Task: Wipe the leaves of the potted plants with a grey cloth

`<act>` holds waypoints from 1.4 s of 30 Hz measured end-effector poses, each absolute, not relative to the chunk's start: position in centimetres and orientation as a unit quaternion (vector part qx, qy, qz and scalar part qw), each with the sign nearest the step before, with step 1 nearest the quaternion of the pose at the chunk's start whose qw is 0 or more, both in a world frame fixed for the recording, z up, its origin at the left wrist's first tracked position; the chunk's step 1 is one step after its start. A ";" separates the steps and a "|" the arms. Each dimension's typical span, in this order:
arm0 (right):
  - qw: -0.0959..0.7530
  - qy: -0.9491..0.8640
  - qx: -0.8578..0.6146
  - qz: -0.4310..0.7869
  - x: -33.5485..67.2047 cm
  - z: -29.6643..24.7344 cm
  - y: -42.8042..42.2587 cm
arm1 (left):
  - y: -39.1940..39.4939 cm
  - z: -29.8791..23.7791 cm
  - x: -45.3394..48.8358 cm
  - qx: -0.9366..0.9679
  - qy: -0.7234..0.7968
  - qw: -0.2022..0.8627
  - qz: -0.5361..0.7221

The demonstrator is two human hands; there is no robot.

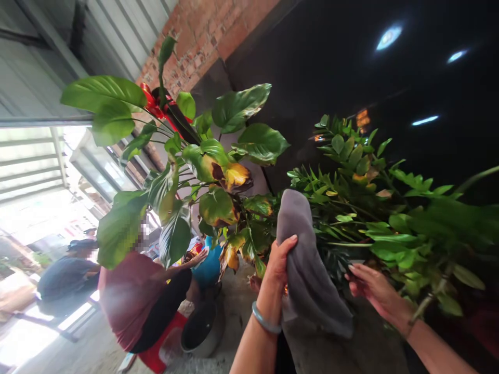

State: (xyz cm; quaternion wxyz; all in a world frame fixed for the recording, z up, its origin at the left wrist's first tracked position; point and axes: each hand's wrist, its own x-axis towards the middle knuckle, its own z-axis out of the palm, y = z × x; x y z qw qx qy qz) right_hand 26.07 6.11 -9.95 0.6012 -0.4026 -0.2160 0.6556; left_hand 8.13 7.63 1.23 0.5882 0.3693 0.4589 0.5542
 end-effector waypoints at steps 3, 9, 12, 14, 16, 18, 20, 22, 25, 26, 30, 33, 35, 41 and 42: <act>0.596 -0.212 -0.410 0.657 26.2 -9.9 6.1 | 6.5 -0.8 8.6 0.416 0.502 0.603 0.459; 0.595 -0.202 -0.411 0.660 26.7 -9.8 6.3 | 3.5 -1.6 6.4 0.496 0.485 0.650 0.309; 0.599 -0.196 -0.414 0.657 26.3 -9.5 6.1 | 5.2 1.2 7.4 0.464 0.442 0.623 0.448; 0.601 -0.194 -0.415 0.655 26.0 -9.3 6.0 | 6.8 2.2 8.7 0.415 0.432 0.606 0.524; 0.599 -0.191 -0.420 0.654 25.8 -9.2 5.8 | 7.7 1.9 9.8 0.381 0.446 0.610 0.532; 0.593 -0.181 -0.433 0.654 26.0 -9.4 5.8 | 7.3 0.3 10.1 0.392 0.485 0.615 0.483; 0.587 -0.168 -0.451 0.651 26.4 -9.8 6.0 | 5.9 -1.5 9.3 0.427 0.518 0.624 0.399; 0.582 -0.159 -0.461 0.650 26.8 -10.1 6.2 | 4.2 -2.5 8.0 0.454 0.521 0.649 0.319; 0.585 -0.158 -0.457 0.651 27.1 -10.1 6.3 | 3.0 -1.6 6.7 0.470 0.481 0.680 0.291; 0.588 -0.158 -0.454 0.651 27.1 -9.9 6.3 | 3.2 -0.8 6.7 0.473 0.465 0.679 0.315; 0.595 -0.165 -0.446 0.648 26.6 -9.2 6.0 | 6.0 1.7 8.2 0.419 0.435 0.631 0.486; 0.598 -0.166 -0.446 0.645 26.5 -9.1 5.8 | 7.3 0.9 9.5 0.363 0.457 0.612 0.534; 0.599 -0.160 -0.451 0.642 26.7 -9.3 5.9 | 6.7 -0.7 9.6 0.391 0.488 0.621 0.473; 0.601 -0.144 -0.457 0.640 27.1 -9.9 6.3 | 3.4 -1.7 7.7 0.475 0.490 0.678 0.273; 0.602 -0.143 -0.457 0.639 27.0 -9.8 6.3 | 3.7 -1.0 7.7 0.475 0.480 0.674 0.299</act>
